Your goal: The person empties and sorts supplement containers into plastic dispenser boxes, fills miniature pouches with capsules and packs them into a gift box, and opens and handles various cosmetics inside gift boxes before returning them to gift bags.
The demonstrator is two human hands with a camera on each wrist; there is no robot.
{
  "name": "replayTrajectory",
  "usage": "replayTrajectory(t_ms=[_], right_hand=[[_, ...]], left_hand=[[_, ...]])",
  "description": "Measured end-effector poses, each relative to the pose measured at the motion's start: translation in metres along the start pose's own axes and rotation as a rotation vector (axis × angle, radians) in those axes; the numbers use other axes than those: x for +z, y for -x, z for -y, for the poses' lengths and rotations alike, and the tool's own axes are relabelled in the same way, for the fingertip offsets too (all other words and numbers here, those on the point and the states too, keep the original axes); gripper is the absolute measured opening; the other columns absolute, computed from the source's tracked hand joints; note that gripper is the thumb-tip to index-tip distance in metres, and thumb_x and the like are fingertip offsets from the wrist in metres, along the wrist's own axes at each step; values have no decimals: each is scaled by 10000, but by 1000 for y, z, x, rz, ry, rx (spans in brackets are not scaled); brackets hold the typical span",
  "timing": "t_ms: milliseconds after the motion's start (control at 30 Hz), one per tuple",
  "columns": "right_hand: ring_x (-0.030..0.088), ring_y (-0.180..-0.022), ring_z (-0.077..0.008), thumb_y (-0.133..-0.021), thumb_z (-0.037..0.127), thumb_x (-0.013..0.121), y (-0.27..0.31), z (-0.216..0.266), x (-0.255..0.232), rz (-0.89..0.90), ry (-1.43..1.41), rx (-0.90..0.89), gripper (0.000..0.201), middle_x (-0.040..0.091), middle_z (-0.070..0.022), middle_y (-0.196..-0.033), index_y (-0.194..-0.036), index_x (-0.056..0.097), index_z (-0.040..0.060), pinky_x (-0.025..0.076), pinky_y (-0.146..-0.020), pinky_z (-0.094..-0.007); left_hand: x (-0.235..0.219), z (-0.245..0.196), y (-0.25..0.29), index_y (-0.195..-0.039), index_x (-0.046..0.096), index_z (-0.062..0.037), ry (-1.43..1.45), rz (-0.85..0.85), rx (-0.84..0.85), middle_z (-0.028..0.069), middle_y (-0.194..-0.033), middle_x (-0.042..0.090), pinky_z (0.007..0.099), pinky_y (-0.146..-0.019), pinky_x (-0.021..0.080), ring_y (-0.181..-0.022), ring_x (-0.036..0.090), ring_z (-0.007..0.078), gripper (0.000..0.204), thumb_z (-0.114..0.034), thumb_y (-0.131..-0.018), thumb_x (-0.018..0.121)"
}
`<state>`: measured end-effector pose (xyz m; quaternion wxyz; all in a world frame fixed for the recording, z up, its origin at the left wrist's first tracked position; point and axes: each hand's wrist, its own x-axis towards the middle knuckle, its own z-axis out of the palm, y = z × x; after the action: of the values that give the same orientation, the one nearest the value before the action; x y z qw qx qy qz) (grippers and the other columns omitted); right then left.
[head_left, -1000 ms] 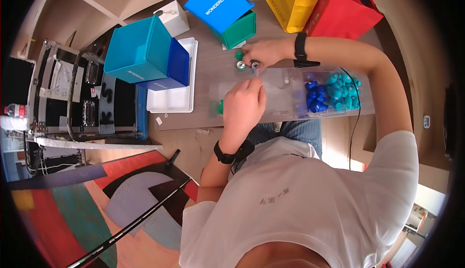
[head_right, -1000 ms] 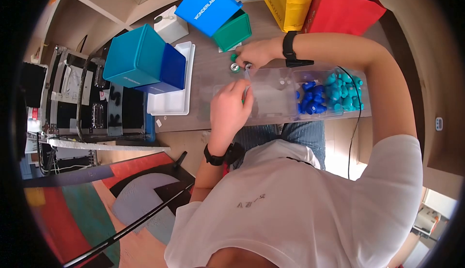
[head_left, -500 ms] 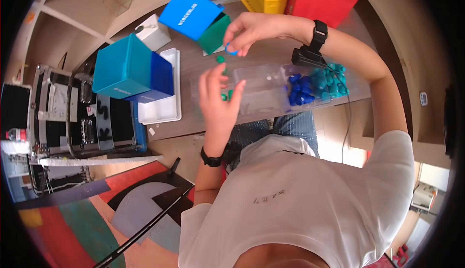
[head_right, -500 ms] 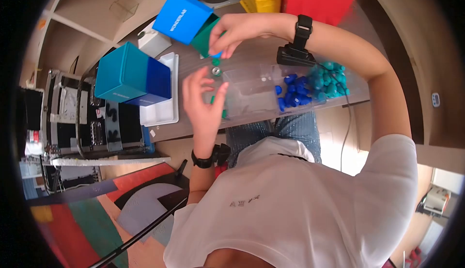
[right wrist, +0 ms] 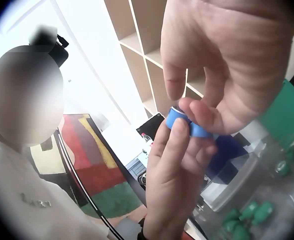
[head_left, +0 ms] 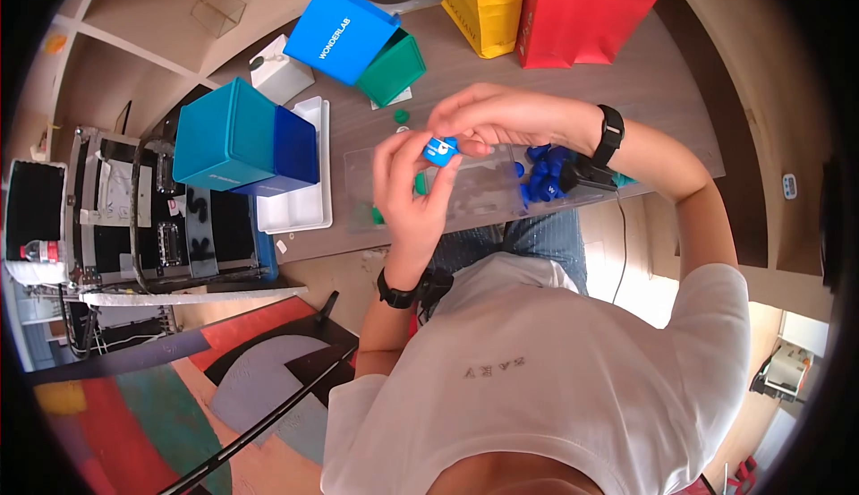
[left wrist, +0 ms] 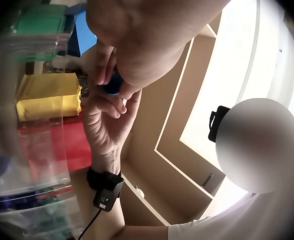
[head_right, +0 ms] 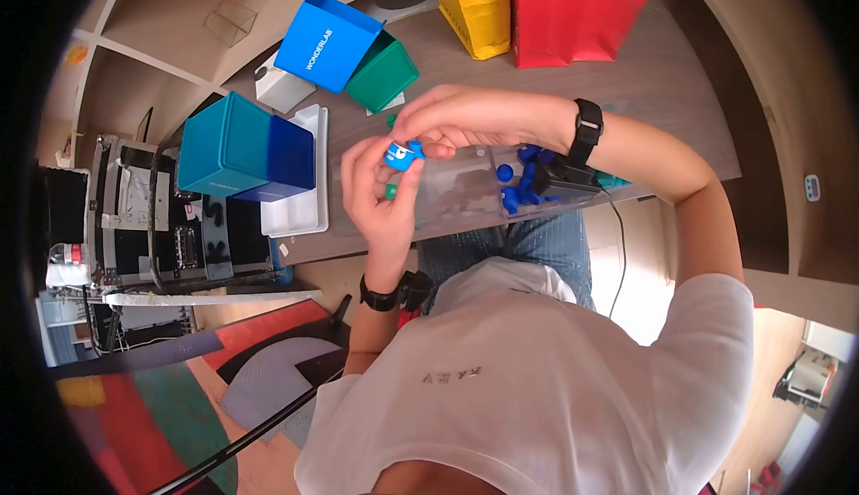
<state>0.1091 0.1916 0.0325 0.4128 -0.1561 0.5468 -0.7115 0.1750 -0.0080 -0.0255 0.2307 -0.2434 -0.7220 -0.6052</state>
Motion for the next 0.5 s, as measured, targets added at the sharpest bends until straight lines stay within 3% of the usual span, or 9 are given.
replayTrajectory(t_ms=[100, 167, 367, 500], right_hand=[[553, -724, -66, -984, 110, 641, 2, -2, -2, 103, -104, -67, 234, 638, -12, -904, -1183, 659, -12, 473, -663, -207], [593, -774, -83, -966, 33, 612, 4, -3, 0, 13, -11, -96, 272, 657, -36, -968, -1231, 645, -15, 512, -730, -232], [668, -890, -119, -953, 8, 642, -3, -20, -21, -6, 191, -163, 320, 687, -87, -1117, -1272, 631, -14, 549, -813, -274], [684, -866, -130, -951, 16, 669, -5, -25, -25, 24, 269, -189, 311, 689, -90, -1139, -1258, 628, -17, 558, -806, -279]], left_hand=[[5, -1, -2, -1268, 625, 26, -14, -29, -4, 136, -1300, 513, 343, -939, 597, -1156, 624, 226, 420, 57, -874, 766], [8, 1, -4, -1269, 623, 27, 10, -55, -10, 136, -1300, 512, 343, -941, 597, -1161, 624, 226, 412, 56, -881, 759], [8, 7, -6, -1265, 615, 35, 63, 17, -128, 120, -1291, 520, 332, -941, 587, -1161, 632, 215, 360, 26, -923, 729], [6, 12, -4, -1262, 613, 38, 149, 78, -191, 108, -1280, 537, 341, -948, 567, -1156, 635, 205, 326, -7, -953, 708]])
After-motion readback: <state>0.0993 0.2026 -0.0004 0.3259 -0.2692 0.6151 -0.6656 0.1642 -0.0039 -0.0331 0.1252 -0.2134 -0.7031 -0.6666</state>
